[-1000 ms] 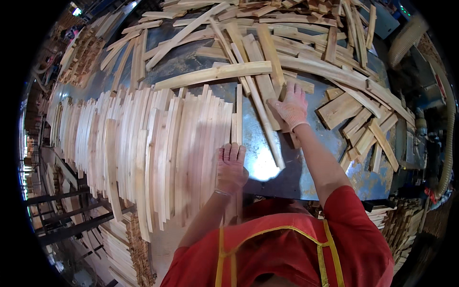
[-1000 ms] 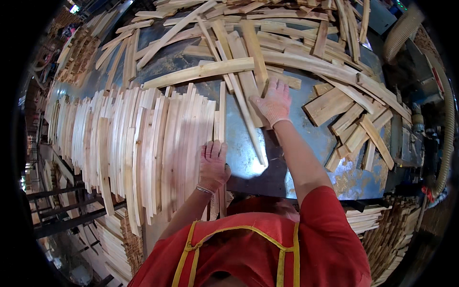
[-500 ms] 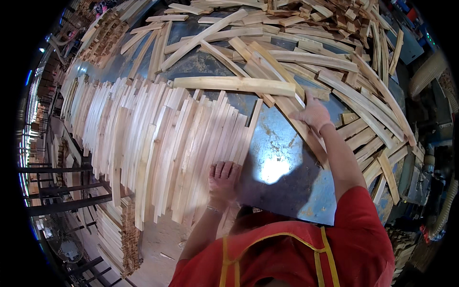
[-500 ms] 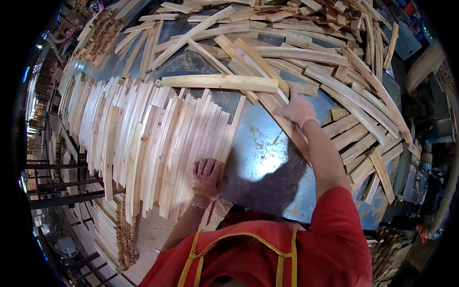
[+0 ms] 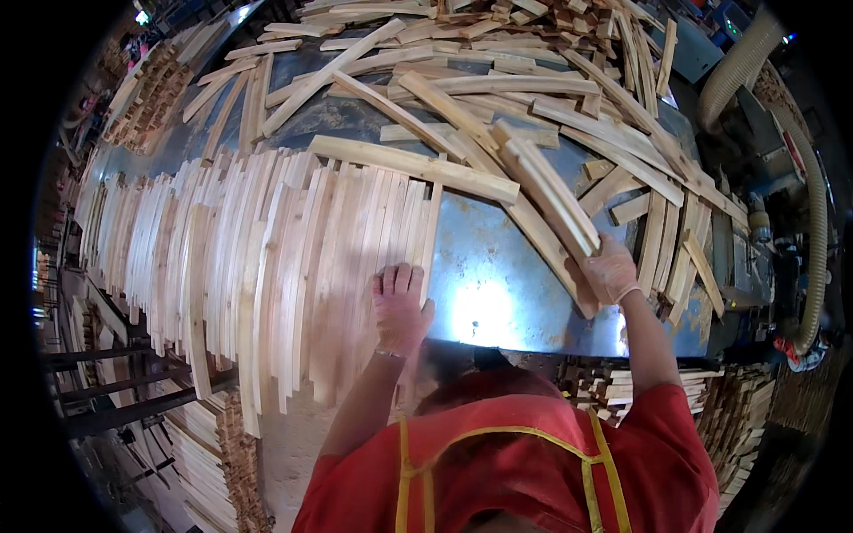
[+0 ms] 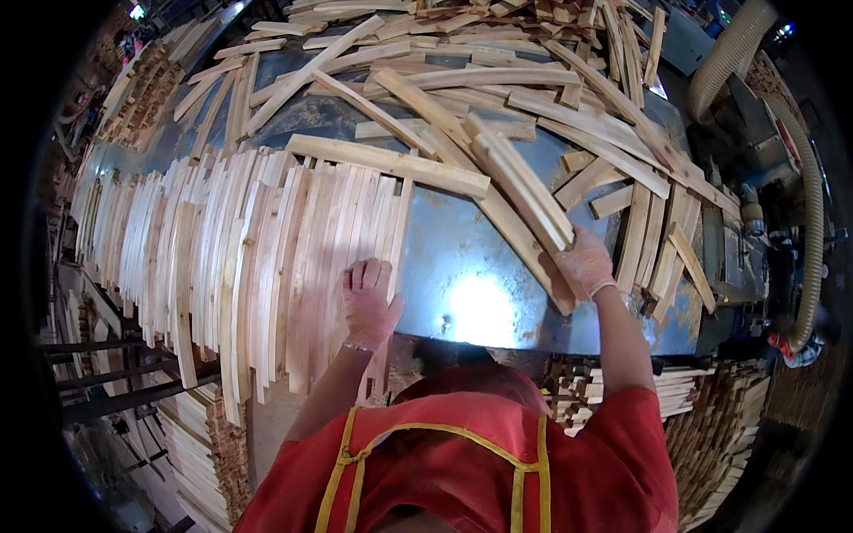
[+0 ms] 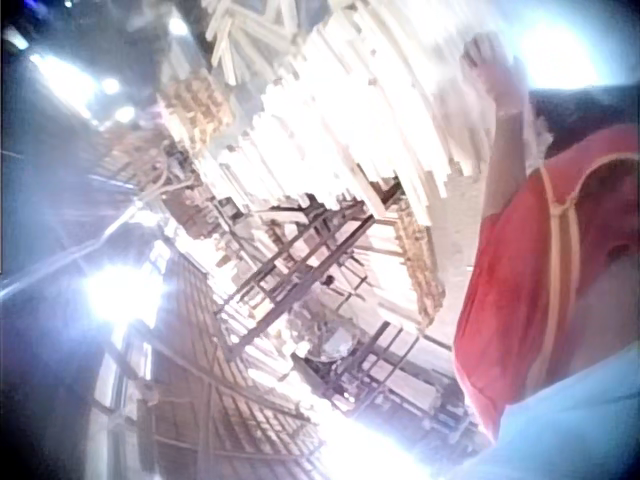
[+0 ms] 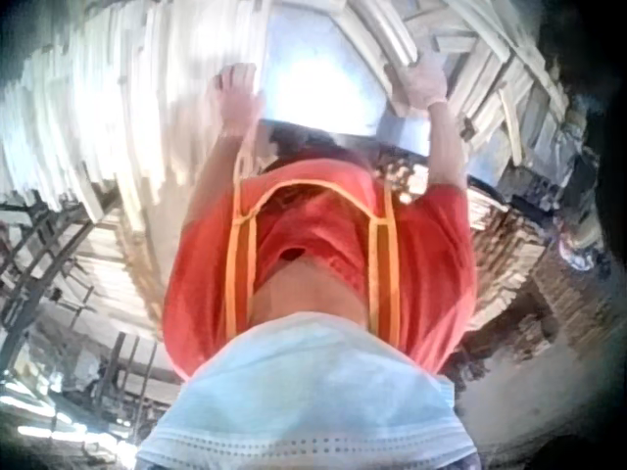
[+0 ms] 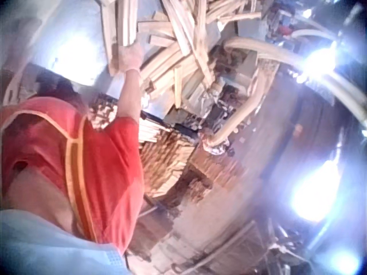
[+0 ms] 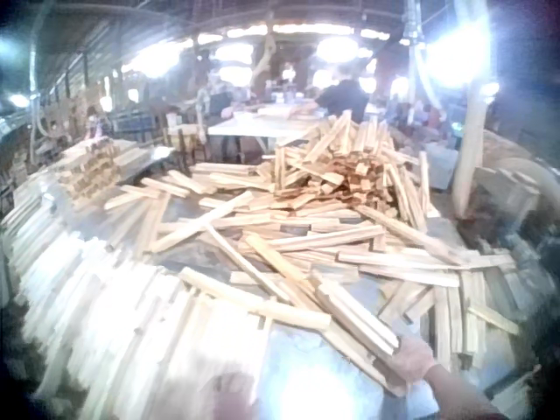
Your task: The person picks up thin wooden planks from a large pile on a metal table and arranges them into a neat stack. They repeatedly gather handfuls of planks, align them, and place them onto a growing stack on a nearby rack. The process involves sorting and organizing the wood pieces by hand.
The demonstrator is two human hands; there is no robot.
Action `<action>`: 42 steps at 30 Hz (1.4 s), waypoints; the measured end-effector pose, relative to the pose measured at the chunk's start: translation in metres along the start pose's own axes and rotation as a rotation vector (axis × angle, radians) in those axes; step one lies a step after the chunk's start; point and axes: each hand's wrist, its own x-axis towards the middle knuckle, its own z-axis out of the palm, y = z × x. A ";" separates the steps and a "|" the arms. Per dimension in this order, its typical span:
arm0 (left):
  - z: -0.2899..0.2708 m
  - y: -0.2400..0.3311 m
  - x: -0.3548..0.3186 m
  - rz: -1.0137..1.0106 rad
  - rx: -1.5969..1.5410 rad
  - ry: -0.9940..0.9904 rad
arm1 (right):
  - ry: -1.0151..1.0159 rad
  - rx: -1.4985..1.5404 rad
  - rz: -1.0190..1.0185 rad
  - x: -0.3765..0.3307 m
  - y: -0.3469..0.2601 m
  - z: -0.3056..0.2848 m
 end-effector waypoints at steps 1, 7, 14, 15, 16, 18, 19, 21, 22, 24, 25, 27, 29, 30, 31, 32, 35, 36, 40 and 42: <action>0.002 0.000 -0.003 0.004 -0.003 0.015 | -0.013 0.118 0.000 -0.019 0.001 -0.003; -0.007 0.002 -0.011 -0.047 0.015 -0.076 | -0.038 0.904 0.115 -0.139 -0.046 0.038; 0.000 0.024 -0.024 -0.092 -0.173 -0.114 | -0.386 0.394 -0.088 -0.201 -0.139 0.181; 0.002 0.028 -0.030 -0.111 -0.121 -0.162 | -0.556 0.232 -0.115 -0.208 -0.167 0.155; -0.002 0.037 -0.029 -0.119 -0.072 -0.205 | -0.628 0.243 -0.220 -0.191 -0.166 0.150; 0.011 0.036 -0.038 -0.085 -0.018 -0.040 | -0.817 0.230 -0.527 -0.137 -0.149 0.140; 0.007 0.040 -0.034 -0.090 -0.025 -0.093 | -0.909 0.209 -0.718 -0.091 -0.121 0.142; -0.005 0.043 -0.032 -0.157 -0.027 -0.198 | -0.684 -0.019 -0.309 -0.040 -0.159 0.078; 0.000 0.045 -0.033 -0.148 -0.021 -0.130 | -0.333 -0.021 -0.313 -0.009 -0.155 0.067; 0.002 0.048 -0.031 -0.094 -0.041 -0.062 | 0.144 -0.180 -0.516 0.042 -0.154 0.069; 0.005 0.047 -0.031 -0.073 -0.043 -0.033 | 0.184 -0.215 -0.559 0.062 -0.160 0.075; 0.010 0.046 -0.030 -0.047 -0.050 -0.003 | 0.266 -0.282 -0.635 0.100 -0.170 0.094; 0.015 0.044 -0.032 -0.034 0.005 0.011 | 0.056 -0.265 -0.592 0.129 -0.180 0.085; 0.018 0.042 -0.039 -0.061 -0.003 -0.018 | -0.041 -0.262 -0.571 0.131 -0.194 0.064; 0.018 0.042 -0.041 -0.086 -0.008 -0.063 | -0.130 -0.267 -0.532 0.131 -0.194 0.050; 0.016 0.042 -0.041 -0.098 -0.019 -0.108 | -0.055 -0.169 -0.516 0.130 -0.177 0.048; 0.012 0.050 -0.035 -0.124 0.024 -0.187 | 0.117 0.113 -0.455 0.115 -0.108 0.029; 0.010 0.052 -0.030 -0.132 0.056 -0.202 | 0.123 0.214 -0.425 0.097 -0.088 0.028; -0.011 0.060 -0.009 -0.090 0.077 -0.258 | 0.074 0.465 -0.216 -0.005 -0.038 0.048; -0.011 0.055 -0.011 -0.069 0.076 -0.243 | -0.030 0.540 -0.126 -0.079 -0.065 0.043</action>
